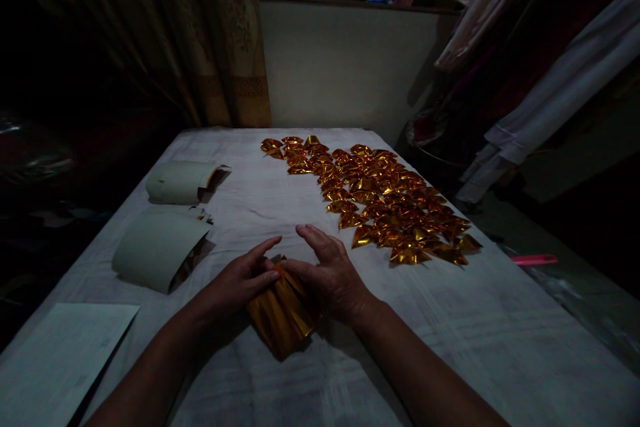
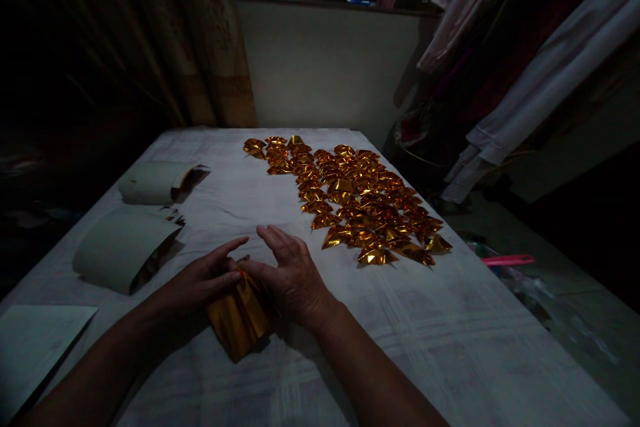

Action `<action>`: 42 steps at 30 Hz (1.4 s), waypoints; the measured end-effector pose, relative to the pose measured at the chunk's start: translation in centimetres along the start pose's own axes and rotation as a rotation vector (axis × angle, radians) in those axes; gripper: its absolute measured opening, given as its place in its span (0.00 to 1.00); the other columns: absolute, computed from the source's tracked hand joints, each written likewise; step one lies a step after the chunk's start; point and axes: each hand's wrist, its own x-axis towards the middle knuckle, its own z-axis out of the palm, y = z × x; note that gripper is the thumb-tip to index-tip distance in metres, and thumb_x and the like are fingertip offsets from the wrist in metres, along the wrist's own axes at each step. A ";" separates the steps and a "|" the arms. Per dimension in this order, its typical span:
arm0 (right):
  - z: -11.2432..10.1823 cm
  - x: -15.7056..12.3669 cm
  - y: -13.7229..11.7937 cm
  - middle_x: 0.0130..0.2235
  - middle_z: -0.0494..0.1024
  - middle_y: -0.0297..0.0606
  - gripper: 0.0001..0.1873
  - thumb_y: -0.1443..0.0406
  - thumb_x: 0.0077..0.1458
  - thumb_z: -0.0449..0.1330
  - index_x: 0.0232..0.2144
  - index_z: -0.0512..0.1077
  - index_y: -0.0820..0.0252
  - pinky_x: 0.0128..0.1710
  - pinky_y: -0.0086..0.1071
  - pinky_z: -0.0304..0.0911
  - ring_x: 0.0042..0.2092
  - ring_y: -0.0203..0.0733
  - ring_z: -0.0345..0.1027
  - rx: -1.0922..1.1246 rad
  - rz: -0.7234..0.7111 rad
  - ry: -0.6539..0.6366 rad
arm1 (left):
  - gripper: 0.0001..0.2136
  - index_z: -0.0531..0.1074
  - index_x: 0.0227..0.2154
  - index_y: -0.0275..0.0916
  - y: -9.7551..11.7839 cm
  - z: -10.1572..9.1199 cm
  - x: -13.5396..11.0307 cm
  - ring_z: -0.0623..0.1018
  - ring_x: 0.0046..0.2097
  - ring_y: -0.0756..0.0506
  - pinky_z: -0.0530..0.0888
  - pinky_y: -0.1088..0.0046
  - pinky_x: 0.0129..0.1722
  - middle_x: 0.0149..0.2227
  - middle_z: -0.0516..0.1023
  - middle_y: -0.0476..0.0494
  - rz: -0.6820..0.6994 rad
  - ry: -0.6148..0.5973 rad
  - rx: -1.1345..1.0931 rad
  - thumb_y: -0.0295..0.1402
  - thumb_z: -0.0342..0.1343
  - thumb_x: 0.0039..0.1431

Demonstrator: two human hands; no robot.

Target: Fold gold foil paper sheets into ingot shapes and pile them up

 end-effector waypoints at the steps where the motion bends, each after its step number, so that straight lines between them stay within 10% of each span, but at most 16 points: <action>1: 0.0 0.1 -0.1 0.65 0.66 0.40 0.12 0.65 0.61 0.63 0.47 0.77 0.45 0.60 0.46 0.60 0.67 0.48 0.55 -0.030 -0.028 0.008 | 0.38 0.59 0.67 0.40 -0.1 0.0 0.0 0.75 0.34 0.46 0.72 0.70 0.35 0.32 0.75 0.48 0.012 0.000 0.022 0.45 0.63 0.56; 9: -0.7 0.3 0.0 0.58 0.76 0.40 0.07 0.67 0.65 0.58 0.35 0.75 0.54 0.61 0.43 0.55 0.65 0.45 0.59 -0.247 -0.069 0.076 | 0.19 0.75 0.51 0.42 0.9 -0.6 0.3 0.76 0.53 0.40 0.73 0.59 0.53 0.52 0.77 0.39 0.382 0.468 0.493 0.46 0.54 0.62; 19: 0.2 -0.6 -0.7 0.56 0.77 0.41 0.07 0.69 0.62 0.56 0.36 0.74 0.56 0.61 0.45 0.53 0.62 0.49 0.62 -0.233 -0.026 -0.020 | 0.14 0.79 0.47 0.53 3.2 0.9 -1.7 0.78 0.49 0.38 0.62 0.48 0.60 0.47 0.82 0.45 0.445 0.075 0.917 0.40 0.64 0.58; 32: -0.6 -1.4 -0.1 0.33 0.81 0.35 0.07 0.72 0.60 0.57 0.34 0.73 0.57 0.50 0.37 0.60 0.37 0.39 0.73 -0.041 0.069 -0.307 | 0.14 0.80 0.43 0.48 -0.5 0.7 -1.0 0.79 0.41 0.41 0.72 0.59 0.44 0.40 0.83 0.43 0.573 0.129 1.077 0.24 0.57 0.58; 42: -1.5 -1.9 -0.7 0.41 0.83 0.35 0.05 0.68 0.58 0.63 0.37 0.77 0.54 0.46 0.38 0.58 0.44 0.43 0.74 0.119 0.267 -0.276 | 0.10 0.79 0.41 0.43 -1.2 2.8 -2.2 0.80 0.40 0.40 0.74 0.60 0.40 0.42 0.83 0.39 0.564 0.297 0.983 0.29 0.52 0.65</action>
